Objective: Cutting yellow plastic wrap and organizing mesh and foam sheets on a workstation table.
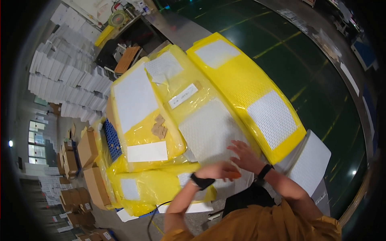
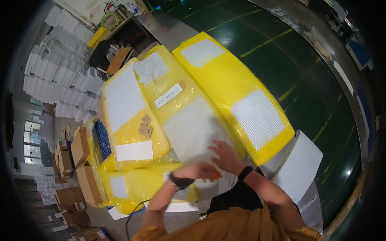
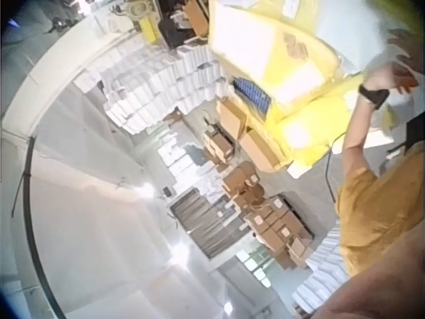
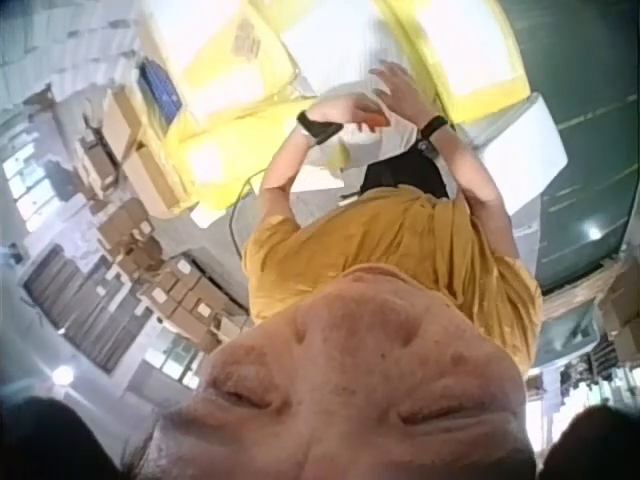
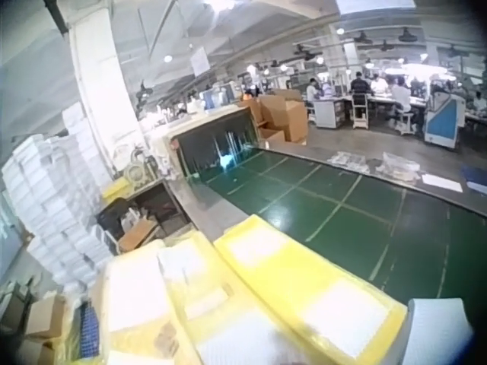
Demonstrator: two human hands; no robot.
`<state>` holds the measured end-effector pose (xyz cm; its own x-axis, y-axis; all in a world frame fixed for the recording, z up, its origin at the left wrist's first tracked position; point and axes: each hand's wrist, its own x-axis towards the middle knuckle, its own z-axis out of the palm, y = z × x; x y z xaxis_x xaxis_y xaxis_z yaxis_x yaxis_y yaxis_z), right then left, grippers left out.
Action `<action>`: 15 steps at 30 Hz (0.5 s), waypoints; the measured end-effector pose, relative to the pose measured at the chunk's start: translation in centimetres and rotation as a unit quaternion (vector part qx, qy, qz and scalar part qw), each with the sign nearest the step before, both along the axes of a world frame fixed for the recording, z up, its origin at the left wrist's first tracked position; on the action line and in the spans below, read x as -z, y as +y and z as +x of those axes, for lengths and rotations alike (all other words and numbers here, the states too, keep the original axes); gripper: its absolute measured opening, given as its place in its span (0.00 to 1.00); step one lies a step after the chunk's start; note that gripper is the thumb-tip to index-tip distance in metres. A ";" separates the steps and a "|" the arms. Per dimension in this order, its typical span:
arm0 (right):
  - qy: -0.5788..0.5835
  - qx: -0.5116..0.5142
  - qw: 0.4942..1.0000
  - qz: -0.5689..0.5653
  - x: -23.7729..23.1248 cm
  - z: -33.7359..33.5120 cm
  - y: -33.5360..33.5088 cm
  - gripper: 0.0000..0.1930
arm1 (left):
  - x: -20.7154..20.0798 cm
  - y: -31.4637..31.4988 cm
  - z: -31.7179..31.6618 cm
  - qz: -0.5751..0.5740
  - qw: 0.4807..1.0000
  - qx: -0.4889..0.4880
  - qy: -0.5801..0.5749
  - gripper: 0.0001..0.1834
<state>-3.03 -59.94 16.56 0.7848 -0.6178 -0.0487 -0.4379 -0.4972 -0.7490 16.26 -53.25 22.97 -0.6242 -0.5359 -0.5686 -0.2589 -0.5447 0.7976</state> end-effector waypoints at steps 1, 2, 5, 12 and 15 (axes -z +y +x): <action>0.008 -0.005 1.000 0.003 0.4 1.1 -0.4 0.25 | -2.5 -2.1 3.5 -0.014 1.000 0.005 0.014 0.18; 0.042 -0.017 0.998 -0.053 0.4 2.6 -0.6 0.27 | -2.2 -2.2 7.8 -0.026 0.990 -0.108 0.082 0.18; 0.099 -0.031 0.988 -0.110 2.9 3.9 -1.1 0.31 | -2.2 -8.2 16.3 -0.141 0.908 -0.356 -0.170 0.18; 0.214 -0.111 0.963 -0.122 4.1 5.7 -3.0 0.31 | 6.8 -22.1 35.9 -0.358 0.596 -0.404 -0.594 0.36; 0.214 -0.116 0.964 -0.110 4.2 5.9 -3.4 0.32 | 9.7 -25.4 39.1 -0.284 0.536 -0.448 -0.657 0.39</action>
<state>2.90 -63.38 12.39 0.8400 -0.4610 -0.2860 -0.5415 -0.7444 -0.3906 55.32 -78.64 13.28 0.7680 -0.6047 0.2111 -0.6369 -0.6862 0.3515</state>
